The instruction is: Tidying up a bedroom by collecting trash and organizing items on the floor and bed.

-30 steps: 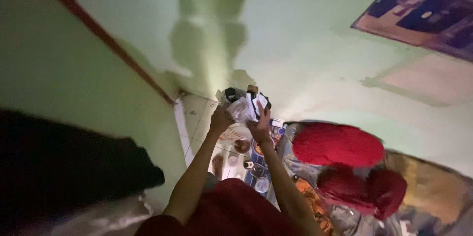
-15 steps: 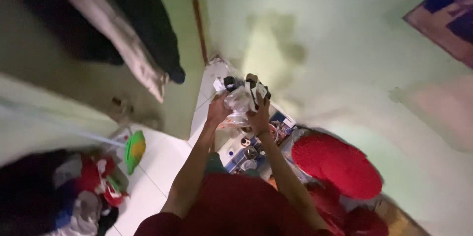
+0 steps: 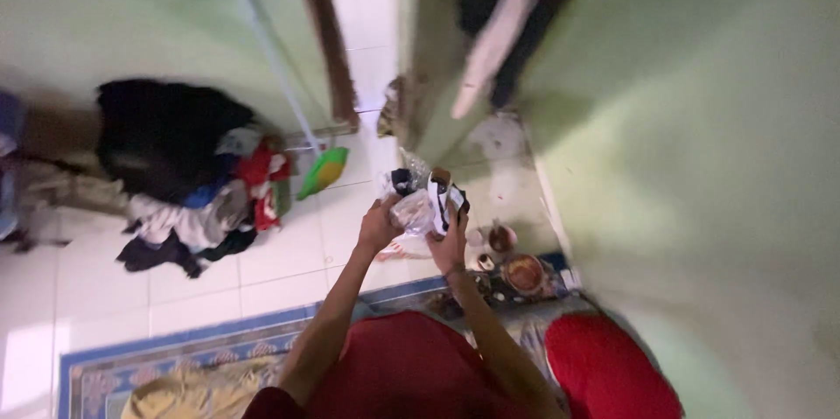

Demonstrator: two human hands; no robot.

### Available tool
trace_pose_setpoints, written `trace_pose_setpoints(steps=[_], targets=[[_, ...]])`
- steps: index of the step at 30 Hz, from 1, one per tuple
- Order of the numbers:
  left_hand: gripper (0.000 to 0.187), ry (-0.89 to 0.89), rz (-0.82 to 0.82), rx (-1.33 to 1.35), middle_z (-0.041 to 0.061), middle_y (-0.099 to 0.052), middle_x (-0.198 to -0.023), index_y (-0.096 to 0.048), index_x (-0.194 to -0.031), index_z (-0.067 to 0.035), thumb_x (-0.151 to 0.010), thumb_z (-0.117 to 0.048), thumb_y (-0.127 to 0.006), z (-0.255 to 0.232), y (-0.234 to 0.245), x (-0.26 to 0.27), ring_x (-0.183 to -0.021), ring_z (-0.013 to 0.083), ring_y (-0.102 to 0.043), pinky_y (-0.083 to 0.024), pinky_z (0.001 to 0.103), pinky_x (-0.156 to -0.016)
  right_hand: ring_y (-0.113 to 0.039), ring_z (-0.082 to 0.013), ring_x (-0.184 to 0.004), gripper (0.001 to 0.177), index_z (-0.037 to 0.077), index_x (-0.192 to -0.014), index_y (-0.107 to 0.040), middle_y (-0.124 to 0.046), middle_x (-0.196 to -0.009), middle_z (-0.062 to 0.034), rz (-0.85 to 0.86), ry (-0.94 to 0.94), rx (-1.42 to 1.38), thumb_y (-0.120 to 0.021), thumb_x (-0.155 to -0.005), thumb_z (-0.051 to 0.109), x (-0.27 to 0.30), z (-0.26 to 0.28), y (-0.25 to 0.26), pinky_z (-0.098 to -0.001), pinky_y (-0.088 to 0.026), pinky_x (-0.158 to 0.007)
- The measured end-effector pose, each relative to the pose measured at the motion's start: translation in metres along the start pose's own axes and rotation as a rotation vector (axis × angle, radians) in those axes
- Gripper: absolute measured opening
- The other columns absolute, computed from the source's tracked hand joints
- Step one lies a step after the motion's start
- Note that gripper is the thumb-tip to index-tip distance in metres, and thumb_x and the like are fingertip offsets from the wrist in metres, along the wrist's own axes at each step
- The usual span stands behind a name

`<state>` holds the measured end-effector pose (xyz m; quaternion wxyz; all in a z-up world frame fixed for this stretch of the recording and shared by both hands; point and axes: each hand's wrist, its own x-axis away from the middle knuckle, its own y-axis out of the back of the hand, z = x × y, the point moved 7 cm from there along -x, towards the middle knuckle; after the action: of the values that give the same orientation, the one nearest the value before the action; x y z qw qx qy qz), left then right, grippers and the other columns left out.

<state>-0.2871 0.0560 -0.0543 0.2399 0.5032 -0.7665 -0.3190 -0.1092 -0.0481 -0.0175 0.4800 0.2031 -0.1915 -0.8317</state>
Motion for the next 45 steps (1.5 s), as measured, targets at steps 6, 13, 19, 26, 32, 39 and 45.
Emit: trace_pose_setpoints(steps=[6,13,19,26,32,39,45], targets=[[0.075,0.130,-0.163,0.017,0.018,-0.066,-0.112,-0.058,-0.131,-0.022,-0.062,-0.021,-0.089,0.119,0.097,0.042,-0.098,0.0425,-0.067,-0.057,0.052,-0.083,-0.058,-0.0434,-0.127,0.088,0.012,-0.153,-0.040,-0.043,-0.148,-0.0236,0.147,0.091,-0.147,-0.079,-0.075,0.002,0.012,0.068,-0.134,-0.0428,-0.061,-0.091],[0.085,0.162,-0.183,0.056,0.017,-0.066,-0.116,-0.054,-0.138,-0.022,-0.061,-0.021,-0.090,0.178,0.202,-0.013,-0.099,0.0411,-0.069,-0.058,0.050,-0.084,-0.054,-0.0449,-0.128,0.096,0.011,-0.153,-0.041,-0.040,-0.147,-0.0244,0.108,0.254,-0.138,-0.082,-0.067,-0.005,-0.042,0.166,-0.212,-0.0430,-0.059,-0.094],[0.081,0.003,-0.201,0.016,0.020,-0.067,-0.114,-0.058,-0.132,-0.019,-0.058,-0.019,-0.092,0.155,0.239,-0.115,-0.103,0.0433,-0.067,-0.057,0.051,-0.086,-0.058,-0.0395,-0.126,0.093,0.011,-0.154,-0.038,-0.040,-0.147,-0.0229,0.089,0.120,-0.184,-0.078,-0.072,-0.003,-0.126,0.170,-0.228,-0.0369,-0.065,-0.087],[0.086,-0.268,-0.190,0.034,0.022,-0.066,-0.119,-0.056,-0.134,-0.015,-0.056,-0.018,-0.093,0.124,0.232,-0.243,-0.106,0.0469,-0.064,-0.055,0.052,-0.090,-0.057,-0.0425,-0.128,0.091,0.008,-0.156,-0.041,-0.042,-0.147,-0.0263,-0.122,0.210,-0.068,-0.076,-0.072,0.001,-0.222,0.181,-0.204,-0.0425,-0.060,-0.093],[0.085,-0.192,-0.047,0.062,0.022,-0.065,-0.117,-0.059,-0.134,-0.018,-0.057,-0.021,-0.096,0.070,0.241,-0.332,-0.103,0.0444,-0.065,-0.056,0.053,-0.087,-0.054,-0.0443,-0.126,0.093,0.005,-0.154,-0.040,-0.044,-0.143,-0.0258,-0.208,0.183,0.043,-0.083,-0.072,0.005,-0.309,0.152,-0.189,-0.0468,-0.054,-0.099],[0.071,-0.522,-0.067,0.092,0.020,-0.066,-0.107,-0.061,-0.134,-0.016,-0.071,-0.025,-0.092,0.044,0.197,-0.487,-0.099,0.0408,-0.068,-0.058,0.049,-0.083,-0.057,-0.0398,-0.123,0.090,0.004,-0.155,-0.042,-0.050,-0.138,-0.0212,-0.358,0.137,0.007,-0.081,-0.073,0.003,-0.423,0.136,-0.166,-0.0437,-0.056,-0.097],[0.063,-0.436,0.094,0.099,0.017,-0.063,-0.104,-0.062,-0.128,-0.019,-0.073,-0.030,-0.092,-0.029,0.206,-0.571,-0.094,0.0416,-0.067,-0.056,0.053,-0.079,-0.055,-0.0421,-0.125,0.095,0.002,-0.153,-0.040,-0.050,-0.136,-0.0215,-0.464,0.110,0.112,-0.085,-0.069,0.002,-0.497,0.140,-0.131,-0.0464,-0.050,-0.105]])
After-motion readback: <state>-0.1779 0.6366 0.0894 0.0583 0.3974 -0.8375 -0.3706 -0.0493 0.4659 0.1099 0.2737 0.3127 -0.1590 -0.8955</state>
